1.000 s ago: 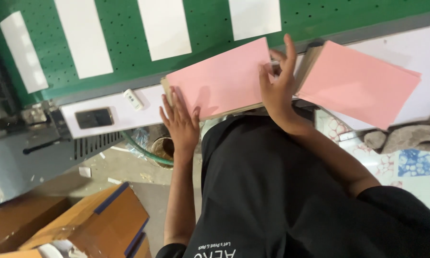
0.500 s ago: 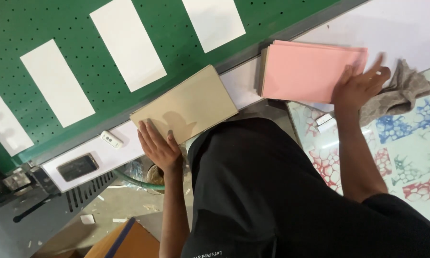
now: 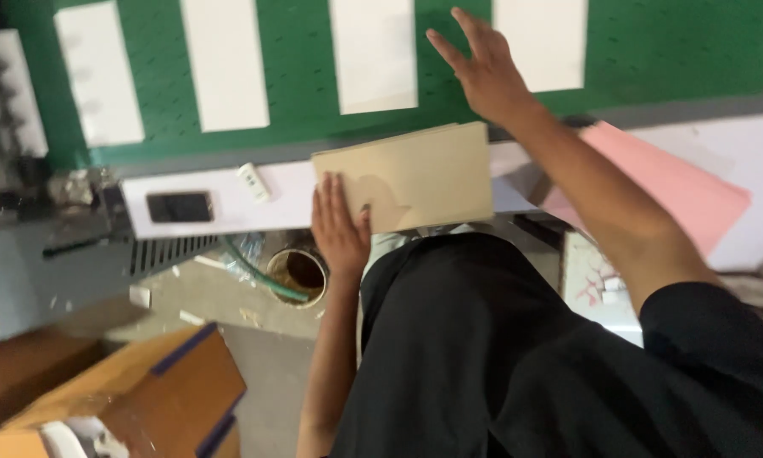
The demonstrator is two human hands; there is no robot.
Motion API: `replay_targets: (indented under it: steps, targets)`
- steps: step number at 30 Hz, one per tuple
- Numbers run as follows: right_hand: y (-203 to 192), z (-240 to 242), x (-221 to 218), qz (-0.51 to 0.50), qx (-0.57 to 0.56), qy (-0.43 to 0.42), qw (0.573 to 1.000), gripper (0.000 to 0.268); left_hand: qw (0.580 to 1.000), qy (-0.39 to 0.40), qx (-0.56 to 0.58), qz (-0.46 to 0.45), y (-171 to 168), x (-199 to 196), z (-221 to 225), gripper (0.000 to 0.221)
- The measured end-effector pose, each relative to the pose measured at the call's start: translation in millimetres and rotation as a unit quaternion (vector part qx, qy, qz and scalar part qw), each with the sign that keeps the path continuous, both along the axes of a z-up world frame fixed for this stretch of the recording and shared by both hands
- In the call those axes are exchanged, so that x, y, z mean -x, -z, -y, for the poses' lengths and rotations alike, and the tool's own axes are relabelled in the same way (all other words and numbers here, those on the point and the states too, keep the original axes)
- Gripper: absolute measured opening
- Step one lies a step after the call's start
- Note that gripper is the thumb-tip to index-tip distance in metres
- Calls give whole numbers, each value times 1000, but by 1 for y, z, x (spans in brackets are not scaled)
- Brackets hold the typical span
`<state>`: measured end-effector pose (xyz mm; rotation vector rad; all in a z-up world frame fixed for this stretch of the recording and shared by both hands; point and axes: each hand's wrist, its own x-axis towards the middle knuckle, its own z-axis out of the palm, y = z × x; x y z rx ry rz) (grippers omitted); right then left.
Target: The recorder is operating a paper printing or processing machine and manually sorting/collecting paper sheets.
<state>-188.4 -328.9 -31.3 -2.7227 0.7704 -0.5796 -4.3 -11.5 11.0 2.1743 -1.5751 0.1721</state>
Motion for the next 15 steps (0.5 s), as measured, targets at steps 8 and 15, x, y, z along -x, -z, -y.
replay_targets:
  steps: [8, 15]
  targets:
    - [17, 27, -39, -178, 333, -207, 903, 70, 995, -49, 22, -83, 0, 1, -4, 59]
    - [-51, 41, -65, 38, 266, -82, 960, 21, 995, -87, -41, 31, -31, 7, 5, 60]
